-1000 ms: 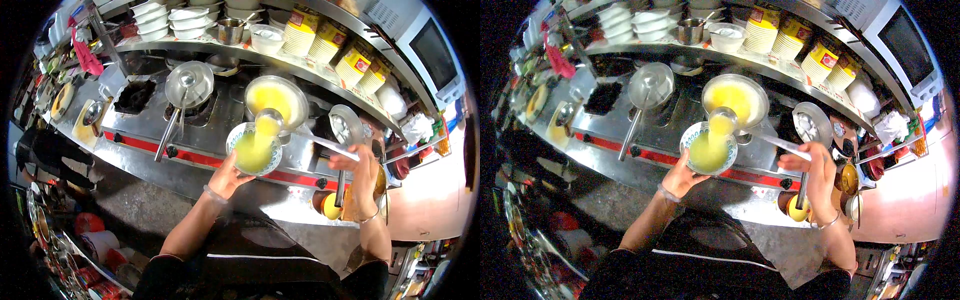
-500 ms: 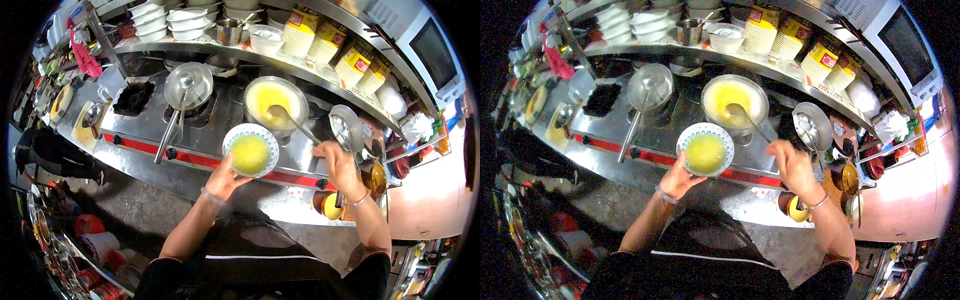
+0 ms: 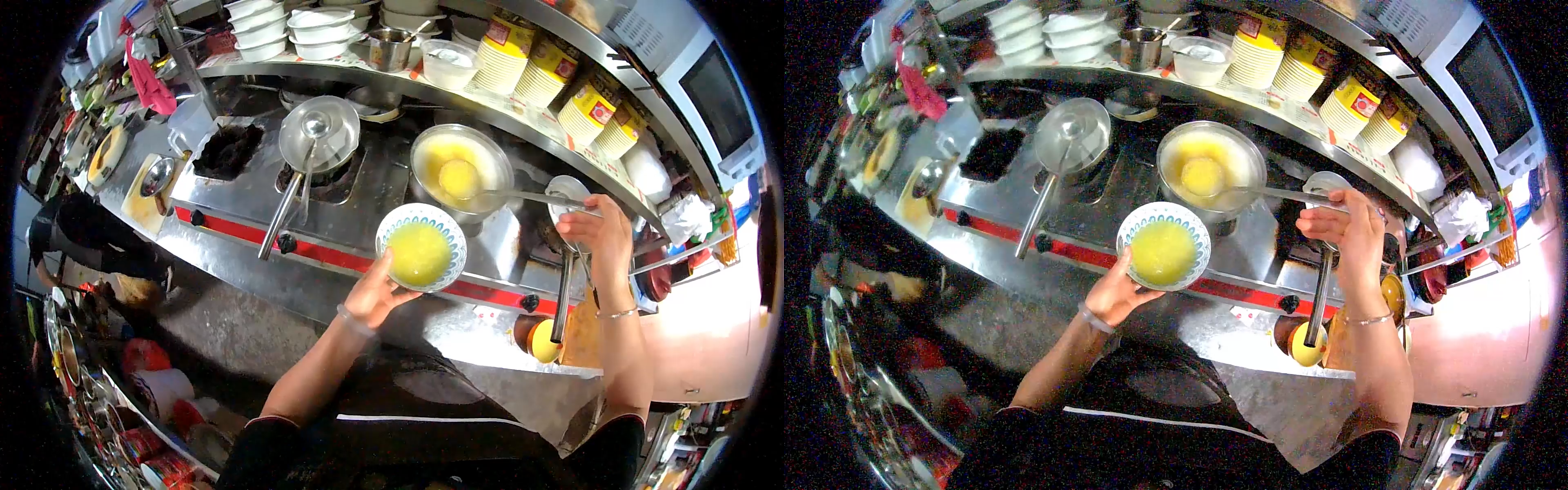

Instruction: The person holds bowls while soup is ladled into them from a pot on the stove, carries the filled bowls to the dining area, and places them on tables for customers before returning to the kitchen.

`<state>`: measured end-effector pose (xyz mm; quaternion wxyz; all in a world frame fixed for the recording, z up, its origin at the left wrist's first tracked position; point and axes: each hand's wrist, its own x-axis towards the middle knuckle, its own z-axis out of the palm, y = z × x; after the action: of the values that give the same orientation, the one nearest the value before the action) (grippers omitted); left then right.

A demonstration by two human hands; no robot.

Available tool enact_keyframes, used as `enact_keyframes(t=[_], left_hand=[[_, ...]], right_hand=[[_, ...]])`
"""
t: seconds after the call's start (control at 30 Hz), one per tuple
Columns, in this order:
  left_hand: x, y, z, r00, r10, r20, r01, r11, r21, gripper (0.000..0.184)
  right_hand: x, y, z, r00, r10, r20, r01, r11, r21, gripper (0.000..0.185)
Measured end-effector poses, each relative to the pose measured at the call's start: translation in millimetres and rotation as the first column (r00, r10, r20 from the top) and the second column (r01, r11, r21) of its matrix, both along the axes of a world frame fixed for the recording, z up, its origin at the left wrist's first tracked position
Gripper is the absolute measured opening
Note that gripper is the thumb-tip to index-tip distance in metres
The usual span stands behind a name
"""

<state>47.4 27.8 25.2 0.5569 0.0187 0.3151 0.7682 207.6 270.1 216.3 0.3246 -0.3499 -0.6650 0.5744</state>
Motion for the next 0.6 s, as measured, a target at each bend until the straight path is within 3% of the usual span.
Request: enact_keyframes(t=[0.17,0.27,0.3,0.4,0.43,0.47,0.53,0.57,0.6], left_hand=[[-2,5,-4,0.999,-0.008,-0.042,0.008,1.0,-0.014,0.059],[-2,5,-2,1.0,0.002,-0.022,-0.002,1.0,0.003,0.058],[-2,5,-2,1.0,0.01,0.006,-0.01,1.0,0.005,0.056],[-3,5,-1,0.999,0.02,0.044,-0.02,1.0,-0.007,0.055],[-3,5,-1,0.999,0.021,0.05,-0.02,1.0,-0.014,0.055],[-3,5,-1,0.999,0.023,0.044,-0.022,1.0,-0.007,0.055],[-3,4,-3,0.999,0.026,0.034,-0.026,1.0,0.007,0.055],[-3,4,-2,0.999,0.028,0.025,-0.028,1.0,0.004,0.056],[-3,3,-2,0.999,0.028,0.015,-0.028,1.0,-0.001,0.056]], right_hand=[[12,-26,7,1.0,-0.004,-0.025,0.002,0.998,-0.056,0.03],[27,-35,-6,0.995,0.096,-0.036,-0.097,0.995,-0.03,0.034],[35,-39,-13,0.981,0.182,-0.067,-0.18,0.983,0.033,0.034],[47,-60,-25,0.972,0.23,-0.041,-0.217,0.953,0.211,0.031],[55,-58,-33,0.942,0.335,-0.015,-0.313,0.893,0.322,0.026],[59,-54,-31,0.907,0.392,0.155,-0.41,0.735,0.54,0.021],[62,-46,-25,0.8,0.34,0.495,-0.584,0.25,0.772,0.016],[56,-45,-25,0.814,0.255,0.522,-0.565,0.138,0.814,0.02],[52,-41,-30,0.821,0.222,0.526,-0.562,0.152,0.813,0.02]])
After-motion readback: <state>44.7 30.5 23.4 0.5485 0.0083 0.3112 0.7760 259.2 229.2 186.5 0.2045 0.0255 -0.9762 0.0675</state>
